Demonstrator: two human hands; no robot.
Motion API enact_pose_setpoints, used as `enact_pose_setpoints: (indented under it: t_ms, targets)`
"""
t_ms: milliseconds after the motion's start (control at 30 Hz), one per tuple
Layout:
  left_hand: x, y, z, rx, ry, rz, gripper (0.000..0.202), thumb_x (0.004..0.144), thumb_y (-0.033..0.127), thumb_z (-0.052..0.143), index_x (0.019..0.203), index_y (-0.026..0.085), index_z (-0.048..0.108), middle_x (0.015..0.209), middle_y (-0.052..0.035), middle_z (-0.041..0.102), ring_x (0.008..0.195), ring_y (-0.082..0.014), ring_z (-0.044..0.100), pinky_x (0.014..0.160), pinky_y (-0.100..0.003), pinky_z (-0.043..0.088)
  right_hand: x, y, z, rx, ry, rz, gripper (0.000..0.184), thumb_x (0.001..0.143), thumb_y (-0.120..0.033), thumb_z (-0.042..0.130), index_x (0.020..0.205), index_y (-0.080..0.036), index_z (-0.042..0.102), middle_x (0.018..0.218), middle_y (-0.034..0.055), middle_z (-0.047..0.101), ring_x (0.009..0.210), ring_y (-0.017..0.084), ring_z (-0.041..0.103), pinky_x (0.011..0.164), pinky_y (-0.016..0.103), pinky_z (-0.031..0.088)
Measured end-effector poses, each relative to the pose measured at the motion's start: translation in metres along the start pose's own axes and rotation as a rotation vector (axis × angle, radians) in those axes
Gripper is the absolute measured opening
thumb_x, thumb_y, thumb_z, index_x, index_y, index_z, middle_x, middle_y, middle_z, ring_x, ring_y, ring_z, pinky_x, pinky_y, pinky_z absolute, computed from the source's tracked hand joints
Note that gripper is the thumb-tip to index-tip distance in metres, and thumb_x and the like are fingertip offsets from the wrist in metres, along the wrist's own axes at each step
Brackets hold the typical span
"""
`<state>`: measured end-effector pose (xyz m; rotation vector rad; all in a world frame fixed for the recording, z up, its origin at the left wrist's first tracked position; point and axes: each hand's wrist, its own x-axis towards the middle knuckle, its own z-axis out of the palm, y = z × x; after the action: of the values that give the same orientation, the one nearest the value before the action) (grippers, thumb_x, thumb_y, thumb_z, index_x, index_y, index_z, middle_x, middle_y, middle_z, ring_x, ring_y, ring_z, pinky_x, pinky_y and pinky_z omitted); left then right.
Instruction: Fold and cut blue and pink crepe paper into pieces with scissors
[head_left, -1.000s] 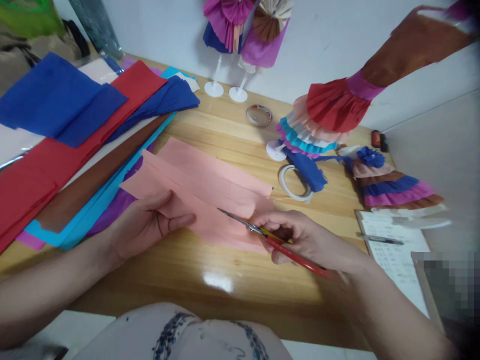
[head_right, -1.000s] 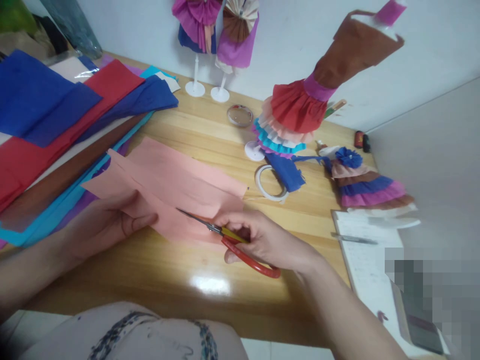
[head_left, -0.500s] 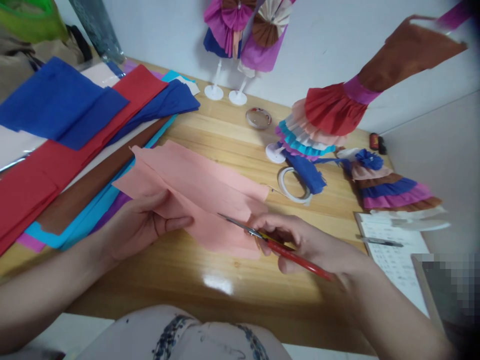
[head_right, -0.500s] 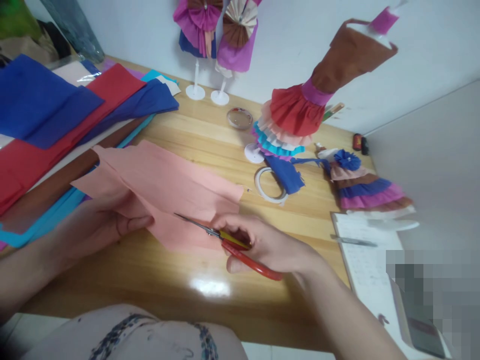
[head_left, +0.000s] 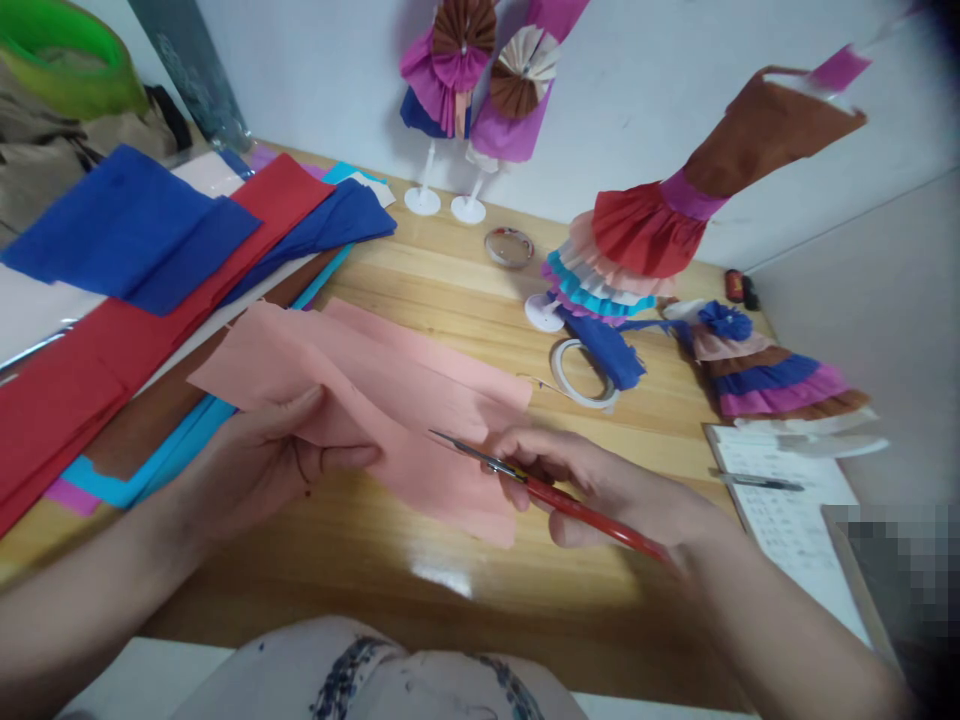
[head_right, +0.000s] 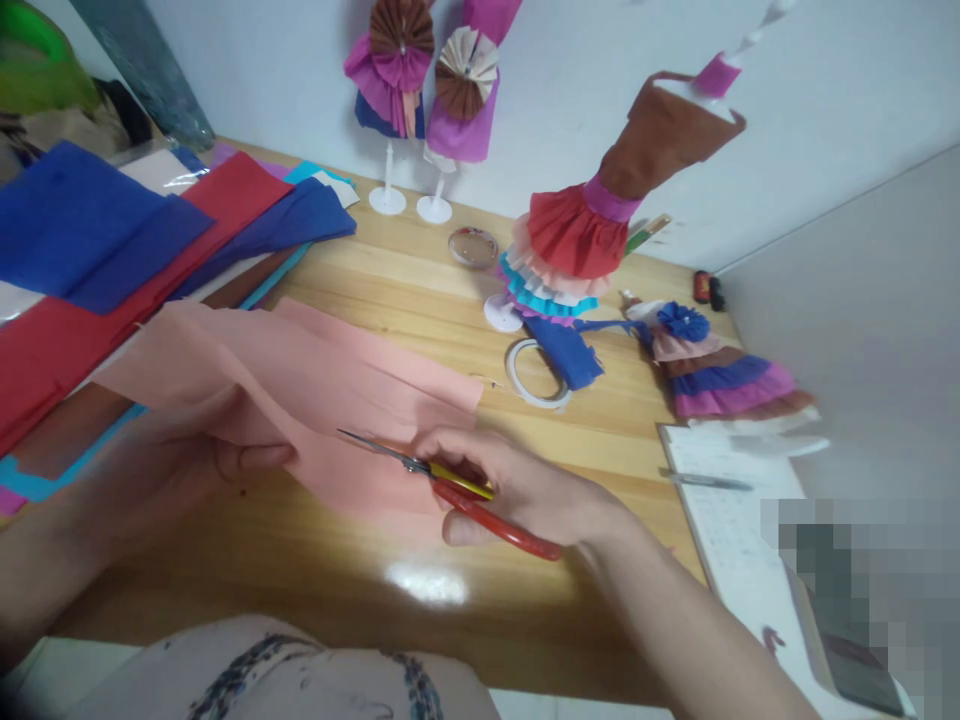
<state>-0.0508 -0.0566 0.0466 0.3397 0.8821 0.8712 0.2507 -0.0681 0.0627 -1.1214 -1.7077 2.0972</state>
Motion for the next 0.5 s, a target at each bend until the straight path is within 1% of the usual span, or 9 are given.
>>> enact_pose_setpoints:
  t_ms: [100, 233, 367, 400, 500]
  targets:
    - [0.001, 0.000, -0.003, 0.009, -0.011, -0.002, 0.024, 0.092, 0.014, 0.059, 0.077, 0.008, 0.076, 0.076, -0.0097, 0.078, 0.075, -0.0263, 0.077, 0.076, -0.041, 0.065, 0.002, -0.002, 0.000, -0.010, -0.002, -0.025, 0.050, 0.075, -0.053, 0.077, 0.106, -0.019, 0.056, 0.082, -0.0021, 0.054, 0.071, 0.012, 0.047, 0.064, 0.026, 0.035]
    - [0.001, 0.001, -0.005, 0.017, 0.001, -0.018, 0.022, 0.093, 0.015, 0.057, 0.085, 0.009, 0.078, 0.082, -0.0113, 0.079, 0.077, -0.0273, 0.077, 0.077, -0.042, 0.065, 0.005, -0.002, 0.002, -0.009, 0.001, -0.039, 0.045, 0.077, -0.048, 0.077, 0.103, -0.019, 0.056, 0.080, -0.0031, 0.051, 0.069, 0.011, 0.045, 0.064, 0.026, 0.034]
    - [-0.001, 0.002, -0.005, 0.028, -0.001, -0.022, 0.029, 0.094, 0.016, 0.056, 0.074, 0.012, 0.076, 0.079, -0.0104, 0.079, 0.078, -0.0265, 0.077, 0.079, -0.042, 0.064, 0.010, 0.001, 0.004, 0.030, 0.032, -0.042, 0.042, 0.077, -0.047, 0.079, 0.099, -0.019, 0.057, 0.079, -0.0032, 0.051, 0.068, 0.010, 0.045, 0.062, 0.025, 0.034]
    - [-0.001, 0.002, -0.004, 0.029, 0.001, -0.023, 0.028, 0.094, 0.016, 0.056, 0.074, 0.012, 0.076, 0.079, -0.0103, 0.079, 0.079, -0.0267, 0.077, 0.079, -0.042, 0.064, 0.011, 0.003, 0.004, 0.041, 0.038, -0.045, 0.042, 0.076, -0.046, 0.080, 0.099, -0.019, 0.058, 0.080, -0.0030, 0.051, 0.068, 0.010, 0.045, 0.062, 0.024, 0.034]
    - [0.000, 0.002, -0.003, 0.016, -0.006, -0.018, 0.022, 0.093, 0.015, 0.057, 0.090, 0.011, 0.078, 0.089, -0.0120, 0.080, 0.083, -0.0275, 0.077, 0.078, -0.042, 0.065, 0.013, 0.009, 0.004, 0.063, 0.048, -0.050, 0.042, 0.074, -0.045, 0.082, 0.097, -0.018, 0.059, 0.080, -0.0029, 0.052, 0.067, 0.009, 0.044, 0.060, 0.023, 0.032]
